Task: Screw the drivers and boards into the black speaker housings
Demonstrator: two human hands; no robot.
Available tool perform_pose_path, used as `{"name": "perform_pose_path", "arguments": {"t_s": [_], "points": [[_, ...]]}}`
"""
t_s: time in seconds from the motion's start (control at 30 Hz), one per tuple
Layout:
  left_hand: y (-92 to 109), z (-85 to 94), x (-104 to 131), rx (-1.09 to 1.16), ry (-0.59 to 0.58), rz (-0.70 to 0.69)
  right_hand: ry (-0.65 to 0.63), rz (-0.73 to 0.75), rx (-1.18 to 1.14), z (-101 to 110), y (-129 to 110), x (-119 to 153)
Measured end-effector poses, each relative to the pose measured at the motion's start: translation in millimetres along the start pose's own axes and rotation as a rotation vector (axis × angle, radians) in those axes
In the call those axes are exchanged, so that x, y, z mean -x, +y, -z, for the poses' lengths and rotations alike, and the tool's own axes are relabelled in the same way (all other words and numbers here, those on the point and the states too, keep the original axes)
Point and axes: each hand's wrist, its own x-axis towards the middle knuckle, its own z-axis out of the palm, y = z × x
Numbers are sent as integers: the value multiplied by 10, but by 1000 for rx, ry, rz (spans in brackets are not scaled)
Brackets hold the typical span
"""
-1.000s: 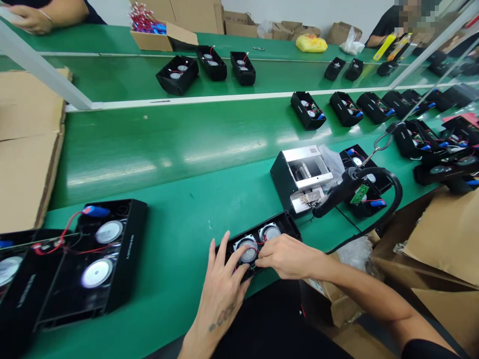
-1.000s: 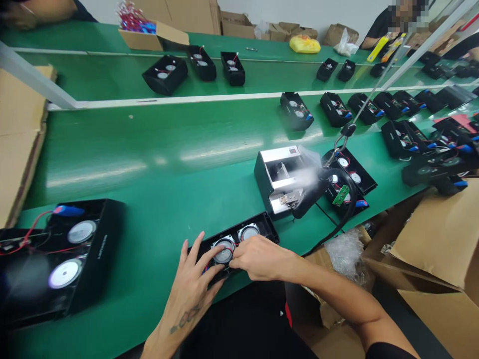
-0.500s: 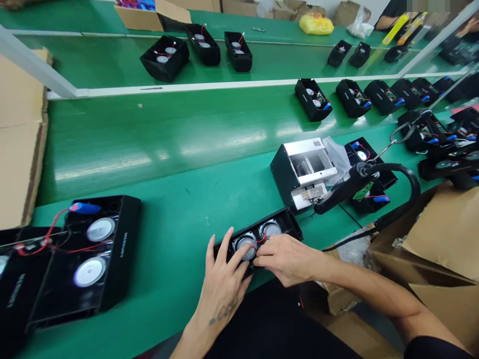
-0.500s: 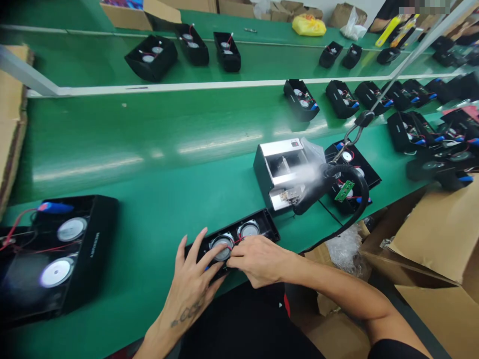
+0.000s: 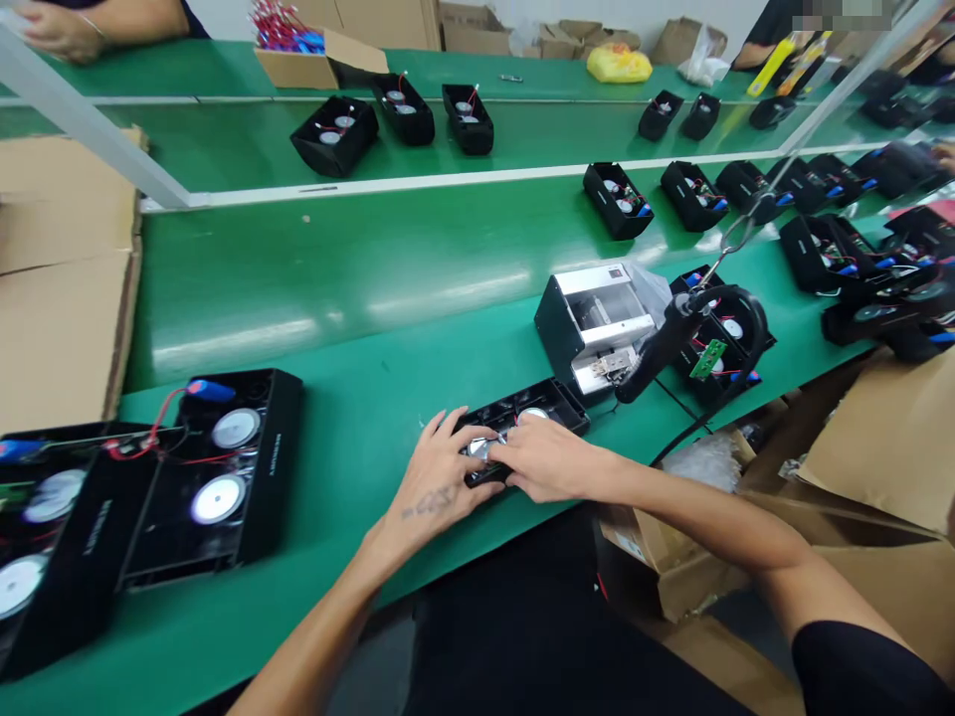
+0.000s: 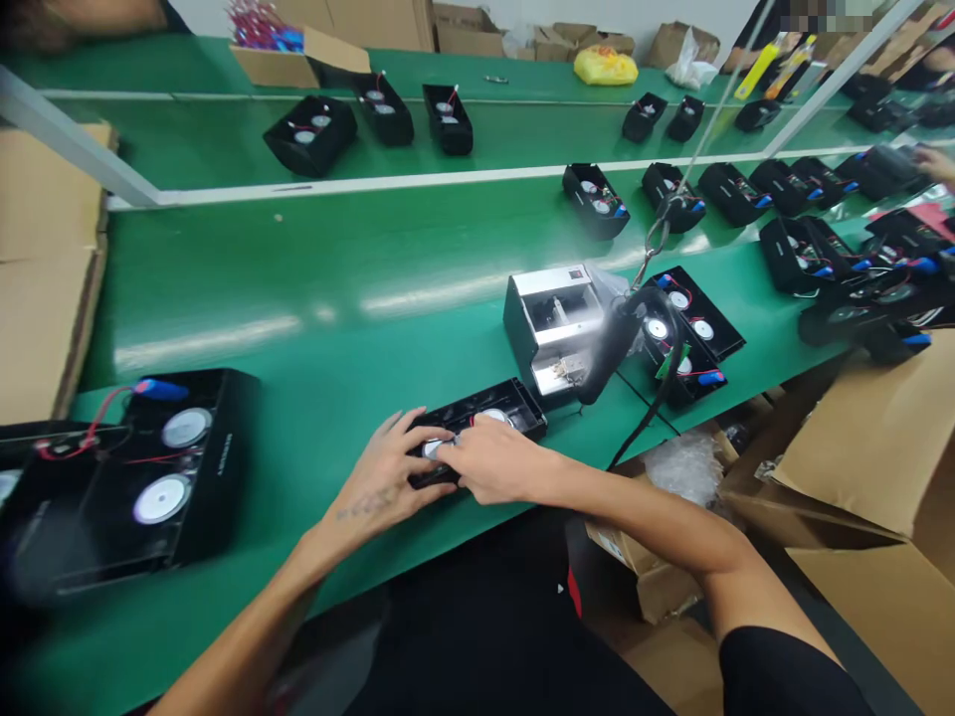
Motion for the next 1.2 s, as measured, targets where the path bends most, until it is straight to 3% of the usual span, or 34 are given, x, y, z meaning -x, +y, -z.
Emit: {"name": "perform_pose_path", "arguments": {"t_s": [0.17,0.37,0.43,0.47,0.53,0.6,0.67,0.73,0.8,0.9,0.97,1.07,1.2], "points": [[-139,122,-130,78,-73,-3,-33,-42,-26,150,50,-147],[-100,81,-93,20,-75,-24,33,22,50,-40,-4,-93],[-62,31,-35,-28,-36,-43,197,83,67,-77,-17,49],[-38,-4,0,-56,-4,-57,345,104,53,-79,-7,154],[14,-91,74,-112,73,-82,766,25,-5,-55,69,412],[58,-180,138,-151,146,-106,1222,-266,-45,-14,224,685],[82,-247,179,-169,198,-127,1499,-612,-41,14,448,904],[81,-280,192,-170,234,-146,1550,-813,-87,5,702,1024],[63,-285,184,-165,257,-158,1480,-876,-241,-43,932,1043],[36,-272,167,-174,276,-175,1391,-814,-600,-124,1128,971],[26,-269,164,-185,288,-185,1434,-724,-797,-115,1156,935],[19,-289,171,-176,310,-180,1718,-574,-980,86,1163,969],[0,-341,176,-143,328,-159,2141,-275,-1112,626,1331,1028]]}}
